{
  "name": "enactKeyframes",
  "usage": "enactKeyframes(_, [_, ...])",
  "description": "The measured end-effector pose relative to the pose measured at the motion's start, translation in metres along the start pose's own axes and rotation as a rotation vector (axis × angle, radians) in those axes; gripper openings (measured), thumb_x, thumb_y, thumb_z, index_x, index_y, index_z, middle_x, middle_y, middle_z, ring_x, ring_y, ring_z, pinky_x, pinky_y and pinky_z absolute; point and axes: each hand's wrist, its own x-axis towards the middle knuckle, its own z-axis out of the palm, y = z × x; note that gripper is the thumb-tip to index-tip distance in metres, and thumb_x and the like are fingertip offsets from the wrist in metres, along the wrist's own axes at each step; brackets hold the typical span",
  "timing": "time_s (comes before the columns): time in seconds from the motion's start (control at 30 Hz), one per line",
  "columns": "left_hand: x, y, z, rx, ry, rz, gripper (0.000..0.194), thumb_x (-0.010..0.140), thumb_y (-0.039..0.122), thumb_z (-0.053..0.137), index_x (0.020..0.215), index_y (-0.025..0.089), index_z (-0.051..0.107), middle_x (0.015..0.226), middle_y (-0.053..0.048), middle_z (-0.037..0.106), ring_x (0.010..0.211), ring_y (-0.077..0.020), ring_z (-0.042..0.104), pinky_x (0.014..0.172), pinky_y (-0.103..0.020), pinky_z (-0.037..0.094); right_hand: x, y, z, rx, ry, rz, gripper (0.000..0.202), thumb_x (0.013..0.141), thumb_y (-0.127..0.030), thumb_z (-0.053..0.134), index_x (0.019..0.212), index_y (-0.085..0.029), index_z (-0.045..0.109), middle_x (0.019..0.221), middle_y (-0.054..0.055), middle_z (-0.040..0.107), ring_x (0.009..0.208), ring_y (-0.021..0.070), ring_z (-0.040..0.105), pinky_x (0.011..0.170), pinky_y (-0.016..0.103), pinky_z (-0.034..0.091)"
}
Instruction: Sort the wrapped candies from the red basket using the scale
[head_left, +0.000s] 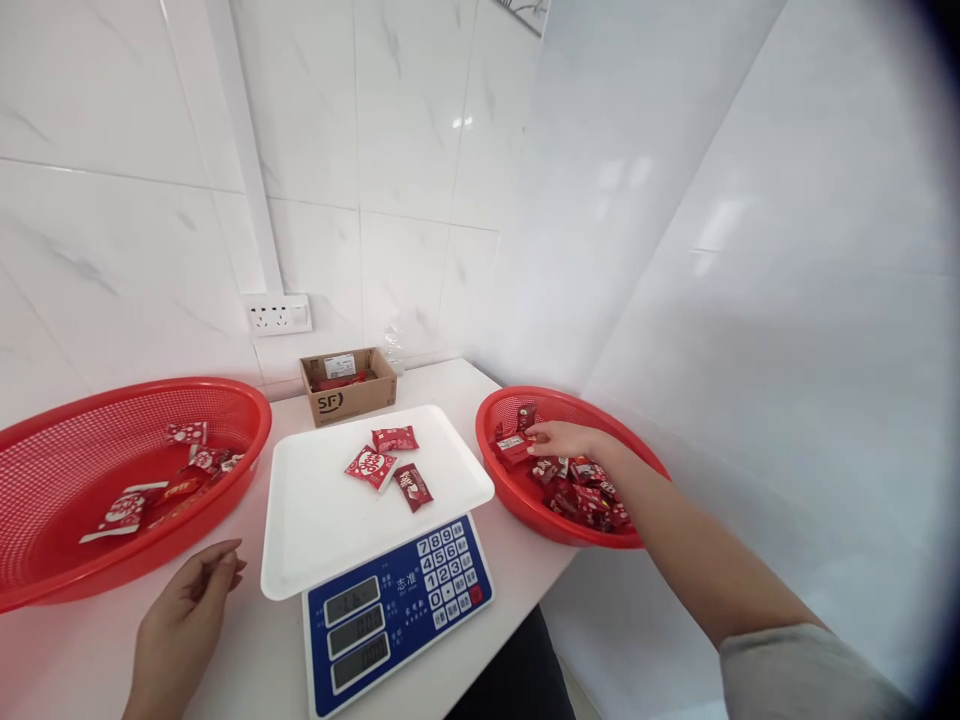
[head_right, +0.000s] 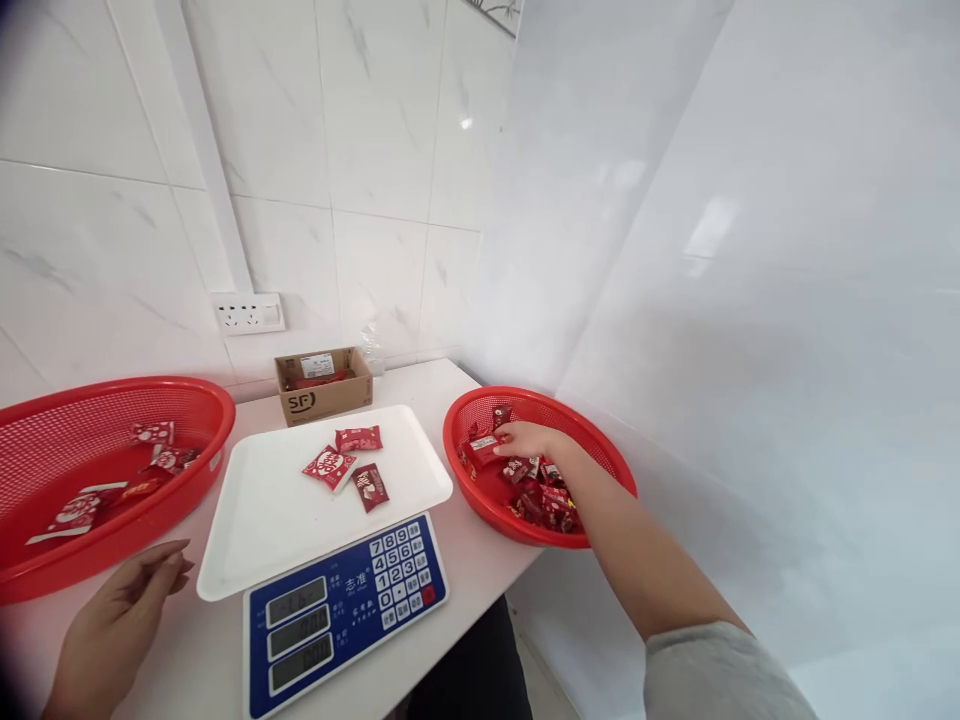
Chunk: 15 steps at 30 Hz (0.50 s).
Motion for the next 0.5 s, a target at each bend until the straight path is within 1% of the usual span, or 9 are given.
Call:
enactKeyframes(0.07, [-0.001,0.005,-0.001,0.013,0.006,-0.017,0.048,0.061,0.055,0.050,0.094,0.021,0.059,0.081,-0.004,0.067,0.078,-0.0253,0.065,0.077,-0.038,0.049,0.010,0.012,0.007,-0.035,-0.012,0.035,0.036,0.075,-0.036,0.063,0.106,-0.018,0.061,0.114,0.008,0.060,0.102,0.0241,0.056,0.088,0.036,0.042])
enactKeyframes(0.17, [-0.005,0.016,-0.002,0.031,0.004,-0.058,0.047,0.058,0.054,0.049,0.090,0.022,0.058,0.082,-0.005,0.066,0.079,-0.0262,0.064,0.081,-0.040,0.047,0.030,0.018,0.025,-0.074,-0.009,0.067,0.039,0.084,-0.036,0.054,0.118,-0.018,0.051,0.125,0.009,0.050,0.109,0.0227,0.051,0.092,0.046,0.040])
enactKeyframes(0.27, [-0.010,0.026,-0.004,0.058,0.004,-0.095,0.047,0.056,0.053,0.048,0.091,0.022,0.058,0.085,-0.005,0.066,0.080,-0.0258,0.064,0.084,-0.040,0.046,0.046,0.016,0.041,-0.093,-0.016,0.074,0.039,0.085,-0.035,0.052,0.121,-0.019,0.048,0.128,0.009,0.047,0.110,0.0233,0.050,0.091,0.047,0.041])
enactKeyframes(0.37, [-0.011,0.027,-0.004,0.052,0.007,-0.093,0.048,0.056,0.053,0.047,0.092,0.021,0.058,0.085,-0.005,0.065,0.081,-0.0251,0.064,0.085,-0.040,0.046,0.052,0.015,0.044,-0.108,-0.053,0.087,0.034,0.086,-0.036,0.051,0.115,-0.017,0.052,0.119,0.008,0.054,0.103,0.0208,0.054,0.087,0.044,0.044])
enactKeyframes(0.43, [-0.009,0.023,-0.004,0.042,0.006,-0.070,0.049,0.057,0.053,0.048,0.092,0.021,0.058,0.083,-0.005,0.065,0.080,-0.0251,0.064,0.083,-0.040,0.047,0.050,0.016,0.040,-0.113,-0.089,0.103,0.029,0.087,-0.038,0.049,0.105,-0.016,0.057,0.108,0.006,0.060,0.093,0.0177,0.058,0.083,0.040,0.047])
enactKeyframes(0.5, [-0.008,0.019,-0.004,0.044,0.002,-0.046,0.049,0.058,0.054,0.048,0.092,0.021,0.058,0.082,-0.005,0.066,0.079,-0.0254,0.064,0.082,-0.040,0.048,0.046,0.014,0.035,-0.105,-0.114,0.095,0.029,0.087,-0.040,0.047,0.097,-0.016,0.060,0.099,0.005,0.063,0.086,0.0158,0.060,0.079,0.037,0.048])
